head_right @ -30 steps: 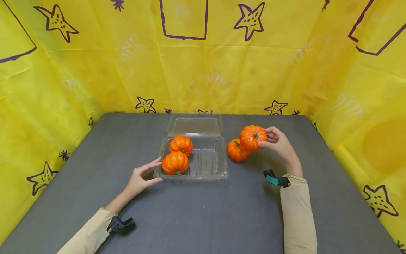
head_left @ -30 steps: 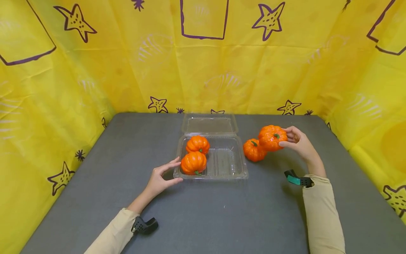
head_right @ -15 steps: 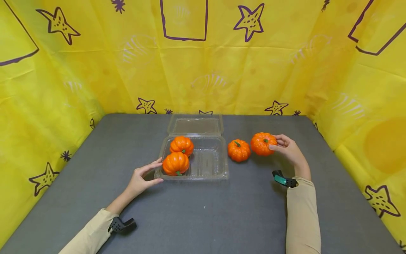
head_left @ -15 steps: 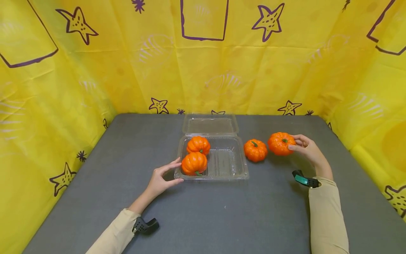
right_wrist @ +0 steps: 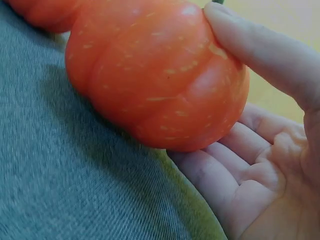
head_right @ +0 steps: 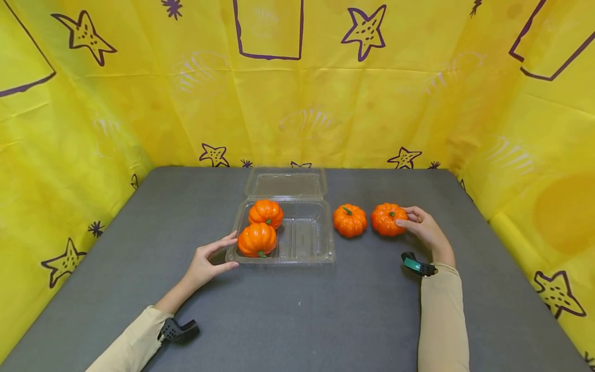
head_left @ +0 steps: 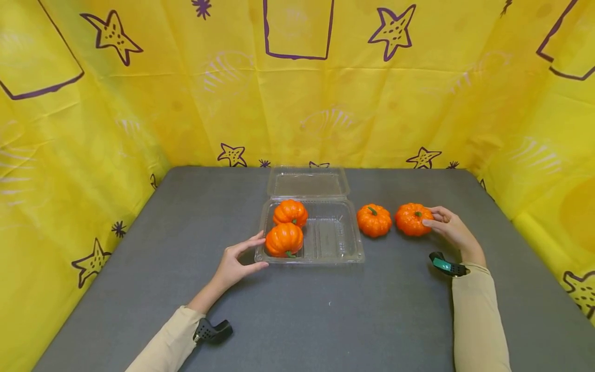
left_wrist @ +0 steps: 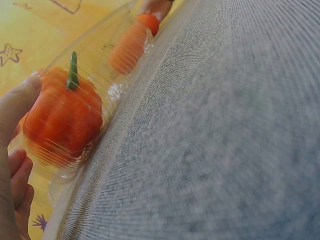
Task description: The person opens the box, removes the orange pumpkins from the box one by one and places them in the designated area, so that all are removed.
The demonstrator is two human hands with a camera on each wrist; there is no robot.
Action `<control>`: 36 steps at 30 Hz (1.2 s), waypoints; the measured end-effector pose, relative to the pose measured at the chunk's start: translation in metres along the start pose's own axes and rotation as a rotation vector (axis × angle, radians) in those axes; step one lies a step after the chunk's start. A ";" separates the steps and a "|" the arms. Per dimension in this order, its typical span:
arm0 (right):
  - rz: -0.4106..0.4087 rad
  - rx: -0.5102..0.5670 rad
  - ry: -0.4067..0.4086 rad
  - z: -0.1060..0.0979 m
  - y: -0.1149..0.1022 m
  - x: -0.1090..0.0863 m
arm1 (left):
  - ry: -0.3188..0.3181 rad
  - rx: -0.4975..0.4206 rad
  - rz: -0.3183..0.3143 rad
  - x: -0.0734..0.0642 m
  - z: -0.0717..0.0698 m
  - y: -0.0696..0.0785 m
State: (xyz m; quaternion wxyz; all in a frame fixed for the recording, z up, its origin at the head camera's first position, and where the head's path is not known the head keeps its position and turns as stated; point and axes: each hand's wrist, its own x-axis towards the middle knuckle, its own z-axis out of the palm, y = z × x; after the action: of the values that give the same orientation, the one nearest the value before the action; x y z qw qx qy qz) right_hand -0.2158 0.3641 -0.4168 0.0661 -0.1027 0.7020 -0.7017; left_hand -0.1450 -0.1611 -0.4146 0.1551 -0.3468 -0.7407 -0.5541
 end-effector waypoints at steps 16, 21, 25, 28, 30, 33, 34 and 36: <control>0.058 -0.046 0.011 -0.003 0.002 -0.001 | -0.005 -0.008 -0.018 0.000 -0.001 0.000; 0.140 -0.196 0.051 -0.003 -0.004 -0.003 | -0.004 -0.006 -0.007 0.000 -0.001 -0.001; 0.236 -0.356 0.064 -0.003 -0.009 -0.004 | -0.005 -0.002 0.007 0.000 -0.001 -0.001; 0.278 -0.389 0.053 -0.002 -0.011 -0.004 | -0.003 0.001 0.006 0.000 -0.001 -0.001; 0.275 -0.400 0.044 -0.002 -0.013 -0.005 | -0.004 -0.002 0.003 -0.001 -0.001 -0.001; 0.247 -0.445 0.034 -0.003 -0.015 -0.005 | -0.003 -0.003 0.002 -0.001 -0.001 -0.001; 0.231 -0.468 0.031 -0.003 -0.016 -0.004 | -0.003 -0.002 0.003 -0.001 -0.001 -0.001; 0.201 -0.508 0.027 -0.003 -0.018 -0.004 | -0.004 0.001 0.004 -0.001 -0.001 -0.001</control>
State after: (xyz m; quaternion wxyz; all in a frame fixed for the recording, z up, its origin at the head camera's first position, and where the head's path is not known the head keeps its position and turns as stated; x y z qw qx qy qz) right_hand -0.2119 0.3677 -0.3995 0.0982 -0.0365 0.8629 -0.4944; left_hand -0.1448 -0.1623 -0.4153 0.1549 -0.3496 -0.7406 -0.5526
